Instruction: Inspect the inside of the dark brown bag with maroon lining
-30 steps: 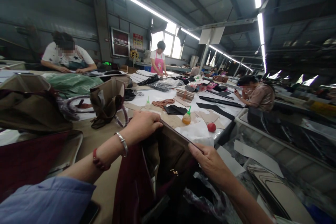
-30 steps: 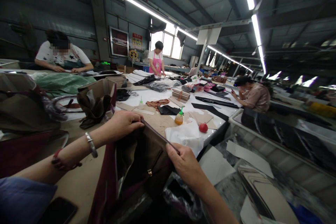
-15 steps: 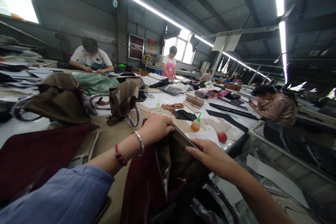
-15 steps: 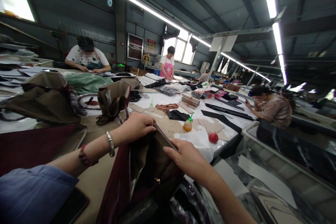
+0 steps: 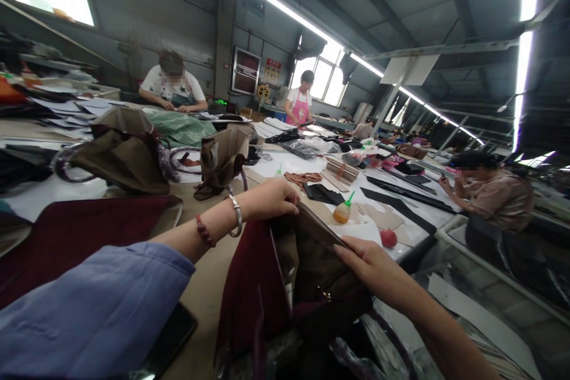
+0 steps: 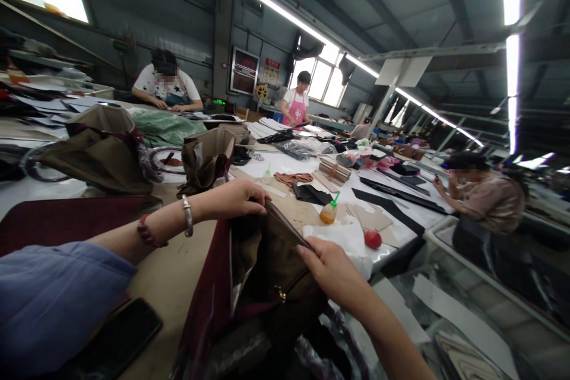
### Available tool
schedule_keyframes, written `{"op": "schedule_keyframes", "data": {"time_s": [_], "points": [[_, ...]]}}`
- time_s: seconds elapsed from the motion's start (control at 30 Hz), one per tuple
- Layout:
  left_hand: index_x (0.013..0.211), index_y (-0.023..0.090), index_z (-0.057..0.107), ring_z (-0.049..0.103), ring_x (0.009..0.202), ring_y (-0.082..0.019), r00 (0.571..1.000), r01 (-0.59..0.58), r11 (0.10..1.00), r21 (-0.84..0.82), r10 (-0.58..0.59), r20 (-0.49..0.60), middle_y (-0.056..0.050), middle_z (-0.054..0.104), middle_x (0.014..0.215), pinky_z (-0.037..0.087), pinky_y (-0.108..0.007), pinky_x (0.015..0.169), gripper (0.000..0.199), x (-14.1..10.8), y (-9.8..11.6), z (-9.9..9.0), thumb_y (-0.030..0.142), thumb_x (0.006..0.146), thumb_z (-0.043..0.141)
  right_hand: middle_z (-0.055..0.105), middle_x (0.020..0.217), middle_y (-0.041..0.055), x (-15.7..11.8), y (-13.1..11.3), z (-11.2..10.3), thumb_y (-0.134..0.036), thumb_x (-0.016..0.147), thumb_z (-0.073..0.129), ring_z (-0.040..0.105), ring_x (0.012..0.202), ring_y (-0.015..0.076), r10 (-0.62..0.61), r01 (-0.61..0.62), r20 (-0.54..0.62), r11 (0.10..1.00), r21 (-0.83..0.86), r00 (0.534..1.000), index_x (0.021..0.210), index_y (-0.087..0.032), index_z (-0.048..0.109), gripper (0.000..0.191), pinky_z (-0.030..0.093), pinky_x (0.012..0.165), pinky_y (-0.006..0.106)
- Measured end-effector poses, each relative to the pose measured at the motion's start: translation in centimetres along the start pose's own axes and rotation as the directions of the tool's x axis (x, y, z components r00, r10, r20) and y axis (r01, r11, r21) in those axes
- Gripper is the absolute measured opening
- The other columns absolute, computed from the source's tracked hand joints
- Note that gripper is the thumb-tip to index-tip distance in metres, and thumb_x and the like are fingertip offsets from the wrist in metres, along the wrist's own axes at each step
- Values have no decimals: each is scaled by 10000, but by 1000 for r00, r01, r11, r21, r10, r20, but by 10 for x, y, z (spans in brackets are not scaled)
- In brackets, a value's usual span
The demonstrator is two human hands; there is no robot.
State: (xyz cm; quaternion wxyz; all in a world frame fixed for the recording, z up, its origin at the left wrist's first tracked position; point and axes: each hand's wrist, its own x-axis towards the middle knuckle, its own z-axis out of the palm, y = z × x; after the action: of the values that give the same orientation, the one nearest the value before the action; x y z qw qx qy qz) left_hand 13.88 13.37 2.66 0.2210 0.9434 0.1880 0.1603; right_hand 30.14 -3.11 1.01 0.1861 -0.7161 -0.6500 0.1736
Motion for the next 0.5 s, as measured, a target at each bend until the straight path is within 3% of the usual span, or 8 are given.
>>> {"op": "schedule_keyframes", "data": {"time_s": [0.33,0.5], "points": [[652,148,637,487,568,-116,993,115,991,64,-113,-39,8,574,556,327,-199,518,138,11,7,5,253,651,548,542,675,11,-2,6,-1,-385,820,395,485,645,151,-34,34,-2,992,124,999,716,-159,539,287,379,581,242],[620,153,630,479,561,-115,991,130,989,69,-126,-53,7,565,550,317,-202,509,126,12,9,6,250,634,551,526,666,4,-1,8,-1,-394,831,382,475,618,137,-1,-9,51,982,188,999,730,-155,526,297,364,529,224]]}}
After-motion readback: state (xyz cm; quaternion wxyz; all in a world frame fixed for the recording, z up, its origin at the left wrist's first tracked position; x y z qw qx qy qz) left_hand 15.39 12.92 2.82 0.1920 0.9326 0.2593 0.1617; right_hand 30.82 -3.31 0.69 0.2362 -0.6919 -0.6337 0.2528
